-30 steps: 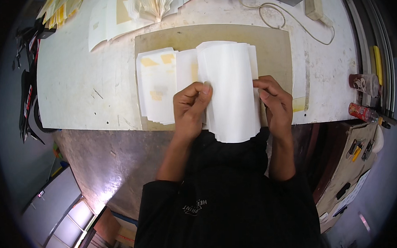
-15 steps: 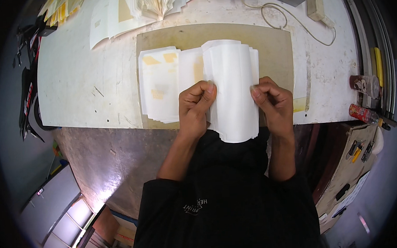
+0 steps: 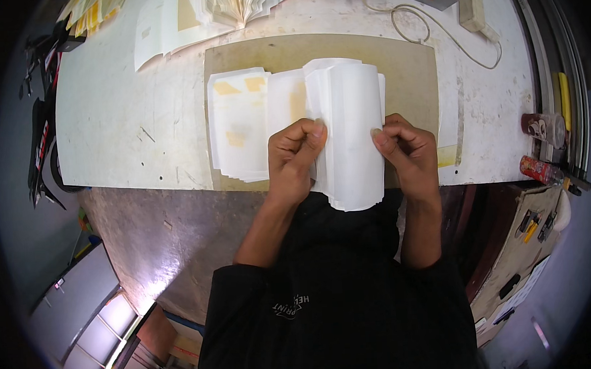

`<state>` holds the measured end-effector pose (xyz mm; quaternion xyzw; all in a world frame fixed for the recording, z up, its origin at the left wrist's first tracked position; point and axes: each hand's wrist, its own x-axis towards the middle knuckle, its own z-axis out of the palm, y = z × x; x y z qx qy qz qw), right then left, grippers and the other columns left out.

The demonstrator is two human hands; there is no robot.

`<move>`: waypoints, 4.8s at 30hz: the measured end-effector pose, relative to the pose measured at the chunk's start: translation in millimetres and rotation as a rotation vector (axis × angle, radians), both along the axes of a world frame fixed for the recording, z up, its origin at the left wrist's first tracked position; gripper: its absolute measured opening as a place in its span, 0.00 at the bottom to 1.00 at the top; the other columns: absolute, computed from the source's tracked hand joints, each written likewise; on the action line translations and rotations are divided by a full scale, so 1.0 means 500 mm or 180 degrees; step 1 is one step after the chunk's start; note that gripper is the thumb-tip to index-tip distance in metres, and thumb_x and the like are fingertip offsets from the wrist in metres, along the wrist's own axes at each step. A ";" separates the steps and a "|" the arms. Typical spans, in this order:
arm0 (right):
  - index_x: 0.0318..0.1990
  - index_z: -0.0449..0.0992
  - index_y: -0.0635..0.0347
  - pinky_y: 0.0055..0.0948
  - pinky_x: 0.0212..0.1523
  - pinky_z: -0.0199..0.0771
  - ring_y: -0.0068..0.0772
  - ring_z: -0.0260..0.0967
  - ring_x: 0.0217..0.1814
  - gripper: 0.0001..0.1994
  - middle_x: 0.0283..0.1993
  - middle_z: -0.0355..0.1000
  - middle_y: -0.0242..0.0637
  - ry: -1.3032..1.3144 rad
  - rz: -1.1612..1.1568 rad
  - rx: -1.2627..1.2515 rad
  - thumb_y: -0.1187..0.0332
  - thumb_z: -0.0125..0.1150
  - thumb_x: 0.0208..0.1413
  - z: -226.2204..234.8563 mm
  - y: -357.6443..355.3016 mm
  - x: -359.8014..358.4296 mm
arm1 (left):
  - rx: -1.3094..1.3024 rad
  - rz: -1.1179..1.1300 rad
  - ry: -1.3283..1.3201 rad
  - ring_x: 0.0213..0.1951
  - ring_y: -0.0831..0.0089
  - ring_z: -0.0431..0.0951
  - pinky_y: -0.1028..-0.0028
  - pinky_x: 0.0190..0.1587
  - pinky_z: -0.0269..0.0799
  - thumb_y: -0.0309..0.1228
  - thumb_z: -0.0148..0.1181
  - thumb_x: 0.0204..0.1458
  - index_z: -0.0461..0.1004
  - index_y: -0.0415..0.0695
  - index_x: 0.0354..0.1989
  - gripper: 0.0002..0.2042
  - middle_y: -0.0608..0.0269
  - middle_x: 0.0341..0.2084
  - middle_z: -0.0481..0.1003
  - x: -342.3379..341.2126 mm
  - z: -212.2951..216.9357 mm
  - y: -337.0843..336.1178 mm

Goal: The person peels yellow stickers from white backing sheets on a workbench, then flips and stacks the sheets. The person handles the sheets one at a time, smoothing and aligning them before stacking.

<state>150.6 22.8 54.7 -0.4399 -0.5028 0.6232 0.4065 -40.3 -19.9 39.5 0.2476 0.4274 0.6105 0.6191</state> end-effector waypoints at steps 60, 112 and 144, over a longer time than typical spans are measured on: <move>0.33 0.80 0.69 0.19 0.35 0.67 0.19 0.68 0.34 0.03 0.33 0.71 0.32 0.0083 -0.0237 0.0117 0.77 0.68 0.56 0.003 -0.007 -0.011 | -0.0256 0.0180 0.0659 0.25 0.82 0.78 0.79 0.29 0.75 0.24 0.71 0.51 0.78 0.35 0.26 0.08 0.59 0.24 0.81 0.008 0.033 0.014; 0.34 0.77 0.68 0.16 0.31 0.61 0.12 0.61 0.31 0.04 0.33 0.70 0.26 -0.0342 -0.0176 0.0212 0.77 0.66 0.57 -0.009 0.002 -0.005 | 0.0101 0.0189 0.0565 0.32 0.85 0.70 0.83 0.37 0.64 0.37 0.51 0.67 0.79 0.32 0.38 0.18 0.65 0.30 0.78 0.003 0.016 -0.003; 0.39 0.77 0.69 0.17 0.37 0.70 0.12 0.69 0.36 0.03 0.35 0.75 0.29 -0.0017 -0.0512 -0.0454 0.77 0.63 0.60 -0.030 0.004 0.015 | 0.0318 0.0354 -0.0054 0.41 0.76 0.78 0.78 0.46 0.74 0.18 0.53 0.61 0.67 0.36 0.56 0.15 0.52 0.43 0.79 -0.019 0.012 0.009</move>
